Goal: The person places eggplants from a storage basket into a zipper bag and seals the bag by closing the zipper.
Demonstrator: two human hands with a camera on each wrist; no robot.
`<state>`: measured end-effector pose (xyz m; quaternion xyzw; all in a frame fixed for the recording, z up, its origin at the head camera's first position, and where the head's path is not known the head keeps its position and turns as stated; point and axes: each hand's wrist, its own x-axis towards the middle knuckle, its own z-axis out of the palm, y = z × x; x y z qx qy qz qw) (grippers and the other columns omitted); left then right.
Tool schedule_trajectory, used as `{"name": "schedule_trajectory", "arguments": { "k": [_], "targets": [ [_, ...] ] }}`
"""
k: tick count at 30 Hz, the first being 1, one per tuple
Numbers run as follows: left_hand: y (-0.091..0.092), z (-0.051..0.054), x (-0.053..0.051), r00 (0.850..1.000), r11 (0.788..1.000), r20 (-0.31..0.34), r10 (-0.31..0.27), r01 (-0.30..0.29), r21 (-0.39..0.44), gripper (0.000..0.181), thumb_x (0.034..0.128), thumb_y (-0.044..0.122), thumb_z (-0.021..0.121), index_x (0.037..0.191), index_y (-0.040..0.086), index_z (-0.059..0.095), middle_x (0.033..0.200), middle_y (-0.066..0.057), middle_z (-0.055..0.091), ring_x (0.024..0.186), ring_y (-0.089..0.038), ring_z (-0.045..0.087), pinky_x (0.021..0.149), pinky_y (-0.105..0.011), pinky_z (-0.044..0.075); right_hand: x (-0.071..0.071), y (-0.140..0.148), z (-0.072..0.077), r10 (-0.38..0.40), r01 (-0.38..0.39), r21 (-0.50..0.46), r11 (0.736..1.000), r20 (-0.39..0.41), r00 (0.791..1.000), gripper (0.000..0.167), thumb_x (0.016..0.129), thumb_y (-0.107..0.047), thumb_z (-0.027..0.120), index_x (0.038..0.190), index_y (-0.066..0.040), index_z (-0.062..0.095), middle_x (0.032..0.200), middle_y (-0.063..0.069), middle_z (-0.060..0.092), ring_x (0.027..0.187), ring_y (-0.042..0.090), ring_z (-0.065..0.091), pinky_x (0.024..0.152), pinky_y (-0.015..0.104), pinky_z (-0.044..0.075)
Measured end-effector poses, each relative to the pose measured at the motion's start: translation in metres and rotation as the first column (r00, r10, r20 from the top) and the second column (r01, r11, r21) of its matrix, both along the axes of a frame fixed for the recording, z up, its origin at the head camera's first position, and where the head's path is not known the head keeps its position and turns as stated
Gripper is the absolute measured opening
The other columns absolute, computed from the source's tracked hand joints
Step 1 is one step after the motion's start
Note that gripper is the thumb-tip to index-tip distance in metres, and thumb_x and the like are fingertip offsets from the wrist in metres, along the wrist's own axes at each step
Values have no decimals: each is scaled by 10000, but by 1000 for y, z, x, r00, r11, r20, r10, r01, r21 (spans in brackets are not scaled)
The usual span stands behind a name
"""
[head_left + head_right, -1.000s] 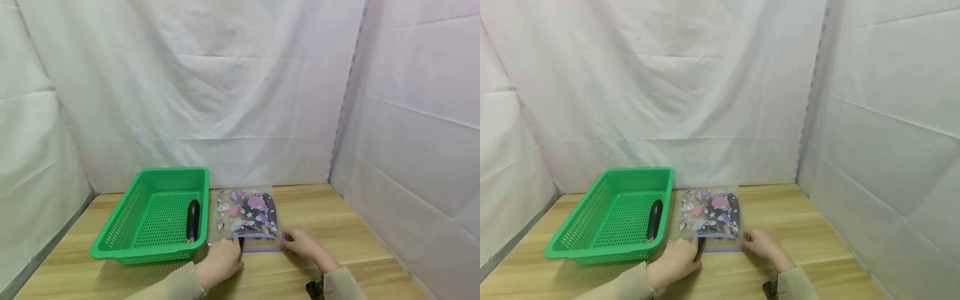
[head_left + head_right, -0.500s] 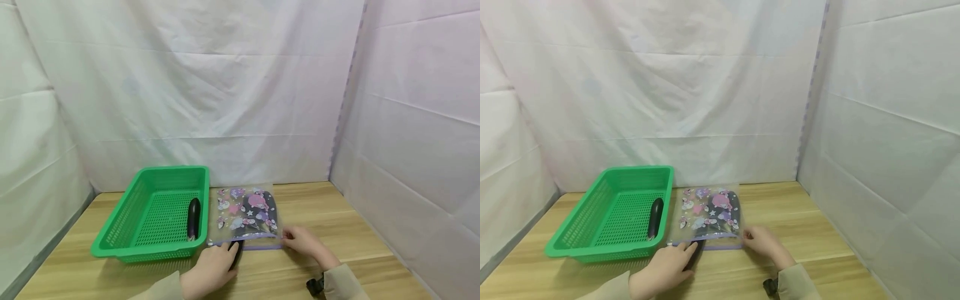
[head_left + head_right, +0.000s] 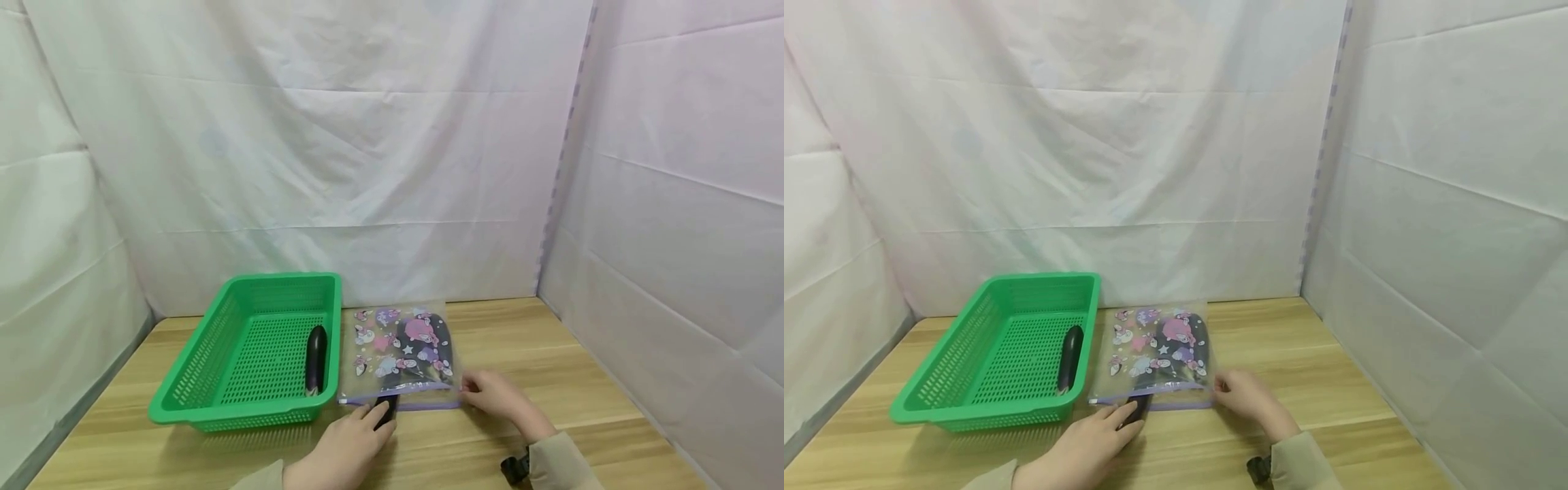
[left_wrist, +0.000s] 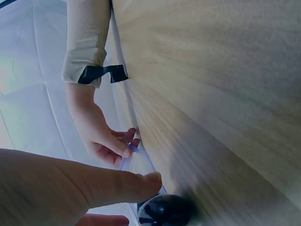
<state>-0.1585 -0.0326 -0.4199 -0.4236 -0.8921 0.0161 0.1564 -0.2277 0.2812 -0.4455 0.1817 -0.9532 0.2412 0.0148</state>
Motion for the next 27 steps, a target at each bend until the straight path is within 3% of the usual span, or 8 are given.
{"name": "schedule_trajectory", "arguments": {
  "k": [10, 18, 23, 27],
  "targets": [
    [-2, -1, -3, 994, 1000, 104, 21, -20, -9, 415, 850, 75, 703, 1247, 184, 655, 1329, -99, 550, 1055, -266, 620, 621, -350, 551, 2, 0, 3, -2, 2, 11, 1000, -1, 1000, 250, 919, -204, 652, 702, -211, 527, 598, -135, 511, 521, 55, 445, 501, 259, 377],
    [-2, -7, -7, 997, 1000, 83, 5, -5, 1, 399, 846, 57, 704, 1221, 185, 660, 1321, -119, 546, 969, -243, 650, 571, -320, 535, 2, 0, 1, -7, 7, 14, 1000, 0, 1000, 246, 920, -223, 654, 709, -207, 528, 602, -134, 508, 523, 54, 435, 500, 258, 360],
    [0, -9, -8, 999, 1000, 44, 1, -2, 11, 411, 815, 26, 723, 1197, 166, 666, 1297, -131, 553, 937, -238, 658, 591, -313, 539, 1, 0, -1, -21, 21, 26, 999, -5, 1000, 243, 913, -226, 658, 707, -211, 531, 600, -135, 505, 526, 53, 434, 506, 258, 361],
    [3, -9, -8, 999, 1000, 51, 12, -12, 9, 422, 811, 6, 717, 1207, 144, 668, 1297, -150, 553, 961, -258, 657, 638, -327, 551, 0, 0, -2, -22, 22, 40, 999, -13, 1000, 247, 912, -231, 659, 703, -214, 527, 597, -141, 504, 527, 50, 434, 506, 258, 361]
  ]
}}
